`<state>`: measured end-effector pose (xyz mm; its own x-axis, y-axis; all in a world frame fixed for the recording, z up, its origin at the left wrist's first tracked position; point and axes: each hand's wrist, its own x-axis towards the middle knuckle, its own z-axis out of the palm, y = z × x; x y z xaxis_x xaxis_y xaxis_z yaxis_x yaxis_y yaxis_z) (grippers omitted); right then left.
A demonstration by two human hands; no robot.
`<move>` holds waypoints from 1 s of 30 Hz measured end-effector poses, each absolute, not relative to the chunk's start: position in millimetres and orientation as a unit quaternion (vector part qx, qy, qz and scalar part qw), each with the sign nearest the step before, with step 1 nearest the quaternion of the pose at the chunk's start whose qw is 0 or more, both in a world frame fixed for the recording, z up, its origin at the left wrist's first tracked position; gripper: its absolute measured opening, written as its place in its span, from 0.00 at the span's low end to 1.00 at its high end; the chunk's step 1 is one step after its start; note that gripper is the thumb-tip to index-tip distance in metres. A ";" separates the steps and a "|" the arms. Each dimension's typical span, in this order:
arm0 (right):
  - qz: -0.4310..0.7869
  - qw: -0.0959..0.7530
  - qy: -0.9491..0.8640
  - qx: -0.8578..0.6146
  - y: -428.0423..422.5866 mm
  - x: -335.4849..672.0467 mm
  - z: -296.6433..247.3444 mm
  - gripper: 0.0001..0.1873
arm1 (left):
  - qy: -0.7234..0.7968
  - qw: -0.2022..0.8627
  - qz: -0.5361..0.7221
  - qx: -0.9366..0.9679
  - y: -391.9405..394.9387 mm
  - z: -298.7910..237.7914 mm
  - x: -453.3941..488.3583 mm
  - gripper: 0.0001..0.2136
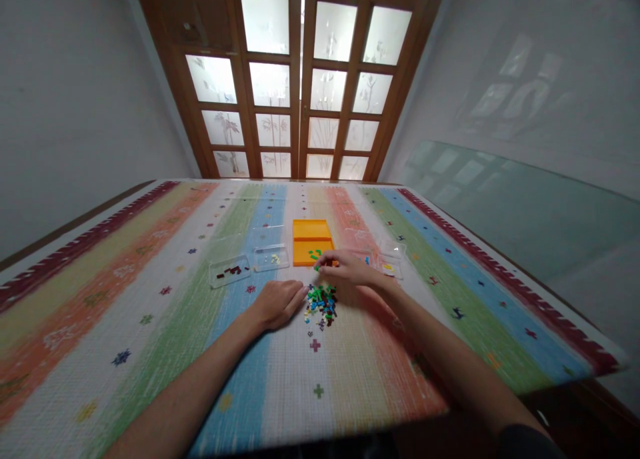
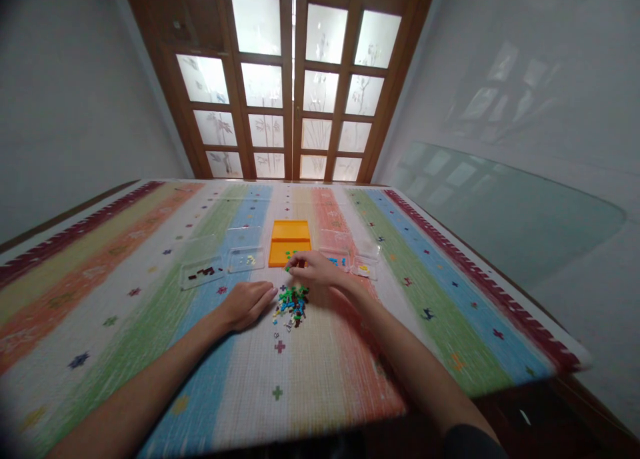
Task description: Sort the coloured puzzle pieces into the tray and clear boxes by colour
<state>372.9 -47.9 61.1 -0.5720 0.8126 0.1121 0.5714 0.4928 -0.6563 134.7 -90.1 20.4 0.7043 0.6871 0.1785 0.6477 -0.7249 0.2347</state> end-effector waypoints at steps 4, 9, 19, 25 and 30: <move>0.280 0.226 -0.831 -0.424 -25.1 360.9 67.5 0.10 | 0.366 0.078 0.123 0.919 -90.3 21.1 134.6 0.19; 0.245 0.212 -0.830 -0.455 2.2 343.7 69.4 0.11 | 0.369 0.086 0.110 0.919 -90.3 21.8 136.0 0.19; 0.194 0.154 -0.831 -0.499 15.3 331.0 63.4 0.12 | 0.378 0.079 0.102 0.917 -89.9 22.6 137.6 0.20; 0.175 0.143 -0.830 -0.510 15.8 335.7 67.1 0.13 | 0.372 0.080 0.110 0.918 -90.1 21.9 136.8 0.20; 0.147 0.114 -0.836 -0.516 17.5 334.5 62.8 0.13 | 0.373 0.081 0.117 0.917 -89.5 20.7 136.6 0.21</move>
<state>334.5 17.5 62.8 -0.4408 0.8967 0.0392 0.8293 0.4237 -0.3643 136.6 -89.5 20.7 0.6935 0.7037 0.1543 0.6655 -0.7078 0.2370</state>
